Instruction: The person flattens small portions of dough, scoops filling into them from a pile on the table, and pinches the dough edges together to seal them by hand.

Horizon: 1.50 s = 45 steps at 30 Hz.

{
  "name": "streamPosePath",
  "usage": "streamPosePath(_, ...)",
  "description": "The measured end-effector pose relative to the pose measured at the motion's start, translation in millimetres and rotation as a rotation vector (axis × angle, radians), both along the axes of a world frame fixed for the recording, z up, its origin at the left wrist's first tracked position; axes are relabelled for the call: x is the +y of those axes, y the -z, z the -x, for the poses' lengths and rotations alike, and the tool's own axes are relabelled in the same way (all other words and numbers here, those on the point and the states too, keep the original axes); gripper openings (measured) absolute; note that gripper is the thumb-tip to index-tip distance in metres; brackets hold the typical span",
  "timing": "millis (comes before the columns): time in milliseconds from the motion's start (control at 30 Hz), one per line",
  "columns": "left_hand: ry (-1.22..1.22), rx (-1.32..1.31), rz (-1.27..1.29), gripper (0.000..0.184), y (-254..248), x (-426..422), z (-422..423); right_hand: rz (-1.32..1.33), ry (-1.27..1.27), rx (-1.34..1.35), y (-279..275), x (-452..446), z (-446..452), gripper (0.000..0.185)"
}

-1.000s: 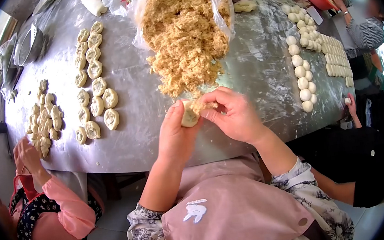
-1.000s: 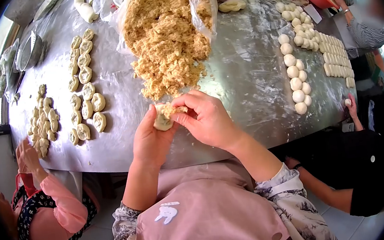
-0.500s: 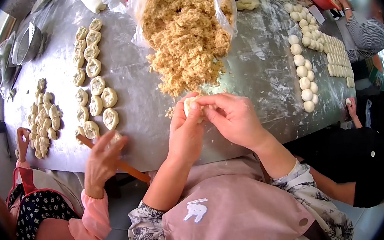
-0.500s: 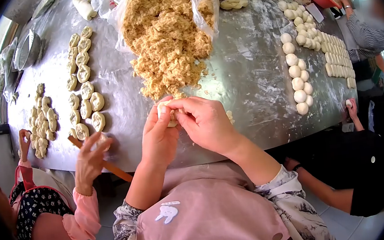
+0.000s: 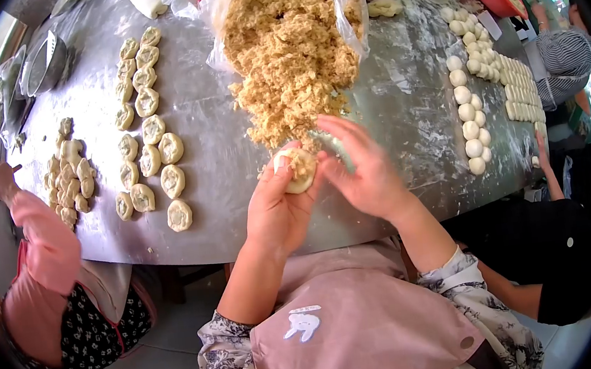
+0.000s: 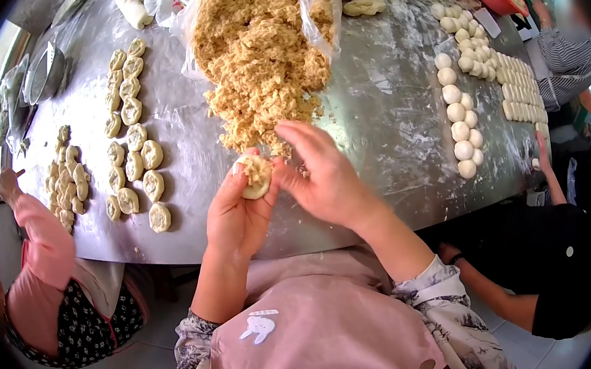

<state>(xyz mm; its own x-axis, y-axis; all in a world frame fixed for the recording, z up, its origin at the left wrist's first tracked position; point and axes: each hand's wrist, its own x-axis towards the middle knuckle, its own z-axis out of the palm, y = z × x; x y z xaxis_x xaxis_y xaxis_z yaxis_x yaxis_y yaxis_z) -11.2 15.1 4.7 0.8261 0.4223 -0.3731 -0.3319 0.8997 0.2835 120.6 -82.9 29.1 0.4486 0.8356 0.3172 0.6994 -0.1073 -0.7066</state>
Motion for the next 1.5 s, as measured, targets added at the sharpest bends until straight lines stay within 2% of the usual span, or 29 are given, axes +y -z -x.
streamPosePath(33,0.022,-0.025,0.035,0.039,0,-1,0,0.008,-0.077,-0.041,8,-2,2,0.059)
streamPosePath(133,0.076,-0.061,0.057,0.041,-2,-3,0,0.036,-0.138,-0.149,7,1,16,0.070)
streamPosePath(167,0.093,-0.069,0.048,0.041,-3,-4,-1,-0.003,-0.090,-0.138,10,1,21,0.078)
streamPosePath(267,0.126,-0.013,-0.083,0.042,-5,-7,-3,0.046,-0.041,-0.287,18,3,22,0.081)
streamPosePath(367,0.168,0.042,-0.135,0.041,-13,-8,-1,0.037,-0.036,-0.311,18,4,23,0.077)
streamPosePath(467,0.320,0.059,-0.280,0.038,-7,0,7,0.039,-0.072,-0.342,14,2,20,0.072)
streamPosePath(667,0.223,0.112,-0.325,0.038,-6,-5,4,-0.074,-0.129,-0.307,19,3,18,0.063)
streamPosePath(767,0.199,0.058,-0.282,0.040,-4,-8,4,-0.126,-0.117,-0.279,21,7,19,0.055)
streamPosePath(967,0.228,-0.095,0.057,0.036,-21,-7,2,-0.175,-0.117,-0.210,15,10,17,0.048)
streamPosePath(1167,0.253,-0.084,-0.413,0.034,20,-7,8,-0.152,-0.006,-0.294,9,13,34,0.032)
streamPosePath(1267,0.211,0.002,-0.345,0.040,17,-9,6,-0.183,-0.015,-0.218,10,16,34,0.031)
streamPosePath(1367,0.154,-0.066,-0.221,0.047,-16,-15,1,-0.304,0.033,0.076,18,21,28,0.037)
streamPosePath(1467,-0.026,-0.025,-0.386,0.054,-27,-28,-4,-0.435,0.220,0.623,10,28,36,0.038)
streamPosePath(1500,-0.029,0.013,-0.662,0.051,-24,-27,-5,-0.411,0.172,0.741,12,26,37,0.052)
